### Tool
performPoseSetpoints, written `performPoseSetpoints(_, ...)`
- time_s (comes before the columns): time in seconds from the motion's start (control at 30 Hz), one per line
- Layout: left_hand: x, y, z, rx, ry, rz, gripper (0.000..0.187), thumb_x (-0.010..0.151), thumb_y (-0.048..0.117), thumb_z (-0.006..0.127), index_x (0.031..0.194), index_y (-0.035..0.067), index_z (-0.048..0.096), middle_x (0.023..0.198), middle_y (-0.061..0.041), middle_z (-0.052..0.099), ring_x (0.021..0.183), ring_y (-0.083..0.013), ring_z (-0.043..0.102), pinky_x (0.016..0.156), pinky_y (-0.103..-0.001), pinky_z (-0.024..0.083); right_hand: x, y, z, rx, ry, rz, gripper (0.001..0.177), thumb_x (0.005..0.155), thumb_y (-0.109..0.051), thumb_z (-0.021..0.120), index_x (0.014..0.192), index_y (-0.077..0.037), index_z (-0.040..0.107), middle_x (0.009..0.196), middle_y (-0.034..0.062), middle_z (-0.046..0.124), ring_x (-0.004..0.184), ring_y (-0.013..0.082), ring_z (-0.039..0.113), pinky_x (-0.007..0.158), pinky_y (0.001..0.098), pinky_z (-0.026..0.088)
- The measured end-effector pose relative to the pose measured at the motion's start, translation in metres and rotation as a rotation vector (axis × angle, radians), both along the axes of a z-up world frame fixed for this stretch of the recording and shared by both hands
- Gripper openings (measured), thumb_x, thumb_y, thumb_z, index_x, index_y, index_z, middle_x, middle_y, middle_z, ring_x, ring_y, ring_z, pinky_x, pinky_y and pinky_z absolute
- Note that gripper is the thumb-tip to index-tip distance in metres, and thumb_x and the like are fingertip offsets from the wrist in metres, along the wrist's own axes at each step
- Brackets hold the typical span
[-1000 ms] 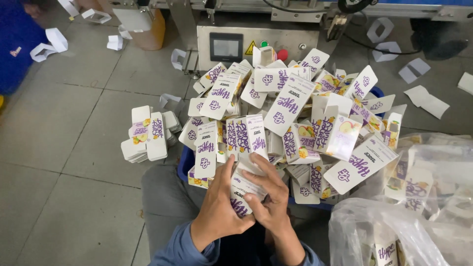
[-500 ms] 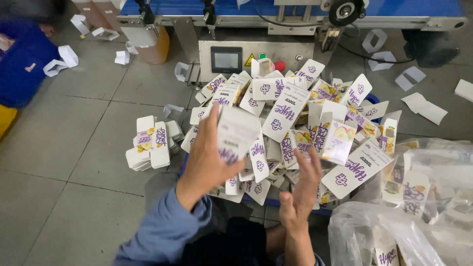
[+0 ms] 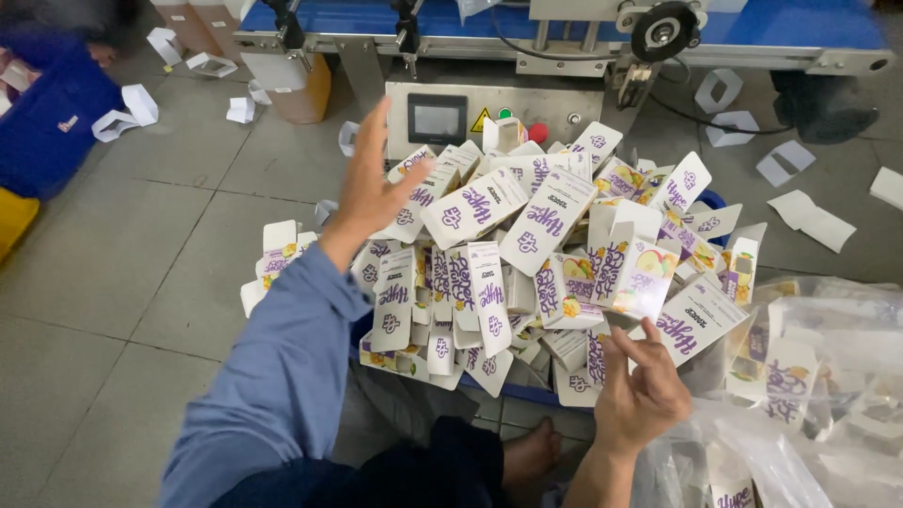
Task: Folding flat-packed cardboard juice boxes into their 3D shape and stacking them.
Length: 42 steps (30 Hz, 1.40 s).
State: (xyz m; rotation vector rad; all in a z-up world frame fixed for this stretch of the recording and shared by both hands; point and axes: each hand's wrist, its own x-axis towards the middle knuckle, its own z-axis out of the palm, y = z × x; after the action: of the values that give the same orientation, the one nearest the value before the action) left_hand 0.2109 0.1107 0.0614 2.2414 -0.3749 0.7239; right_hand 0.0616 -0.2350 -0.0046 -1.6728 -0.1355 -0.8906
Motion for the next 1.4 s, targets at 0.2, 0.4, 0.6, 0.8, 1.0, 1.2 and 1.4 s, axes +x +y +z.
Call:
performPoseSetpoints(0.2,-0.050,0.184,-0.115,-0.201,0.240,0.570,0.060,0.092,0.029,0.071,0.140,-0.001,0.051,0.141,-0.022,0.051,0.122,-0.0362,0.057,0.099,-0.043,0.050,-0.002,0.004,0.003,-0.017,0.091,-0.056,0.034,0.093,0.013,0.080,0.125,0.009,0.070,0.112,0.0218,0.071,0.081,0.0198,0.063,0.061,0.0233,0.043)
performPoseSetpoints(0.4,-0.115,0.299,-0.278,-0.007,0.668,0.977,0.095,0.082,0.057,0.077,0.136,-0.016,0.049,0.133,-0.031,0.052,0.118,-0.0427,0.057,0.102,-0.044,0.048,-0.004,0.017,-0.016,0.046,0.043,0.091,0.025,0.106,0.000,0.051,0.087,0.007,0.065,0.055,0.0076,0.043,0.059,0.0134,0.037,0.138,0.0522,0.048)
performPoseSetpoints(0.6,-0.113,0.250,-0.286,0.195,0.725,0.979,0.115,0.070,0.080,0.076,0.140,-0.006,0.048,0.133,-0.024,0.053,0.122,-0.0413,0.054,0.102,-0.055,0.042,-0.005,0.035,-0.009,-0.174,-0.007,0.134,0.021,0.108,0.004,0.061,0.092,0.016,0.065,0.069,0.0180,0.057,0.064,0.0195,0.042,0.138,0.0554,0.044)
performPoseSetpoints(0.8,-0.075,0.226,-0.269,0.170,0.939,1.035,0.148,0.058,0.074,0.089,0.156,-0.006,0.014,0.148,-0.027,0.037,0.135,-0.0498,0.038,0.112,-0.065,0.023,-0.012,0.050,-0.003,-0.249,0.012,0.130,0.013,0.104,0.008,0.068,0.092,0.013,0.066,0.071,0.0175,0.058,0.066,0.0213,0.044,0.139,0.0554,0.039)
performPoseSetpoints(1.0,-0.056,0.236,-0.282,0.288,0.962,1.078,0.152,0.058,0.070,0.091,0.157,-0.008,0.008,0.138,-0.029,0.048,0.120,-0.0478,0.054,0.110,-0.062,0.029,-0.007,0.049,-0.014,-0.276,0.001,0.136,0.009,0.098,0.010,0.070,0.091,0.012,0.066,0.078,0.0179,0.060,0.074,0.0235,0.047,0.137,0.0612,0.041)
performPoseSetpoints(1.2,-0.057,0.244,-0.278,0.174,1.004,1.038,0.150,0.059,0.069,0.091,0.159,-0.005,0.008,0.139,-0.026,0.050,0.123,-0.0444,0.053,0.109,-0.056,0.032,-0.005,0.050,-0.014,-0.284,0.002,0.135,0.009,0.100,0.009,0.069,0.091,0.012,0.068,0.079,0.0189,0.062,0.071,0.0232,0.046,0.136,0.0615,0.041)
performPoseSetpoints(1.4,-0.071,0.259,-0.252,0.100,0.818,1.009,0.134,0.065,0.063,0.090,0.152,-0.011,0.019,0.119,-0.024,0.058,0.103,-0.0354,0.064,0.093,-0.042,0.052,-0.004,0.049,-0.009,-0.265,0.014,0.134,0.012,0.100,0.010,0.069,0.089,0.013,0.065,0.074,0.0175,0.059,0.069,0.0228,0.044,0.138,0.0608,0.039)
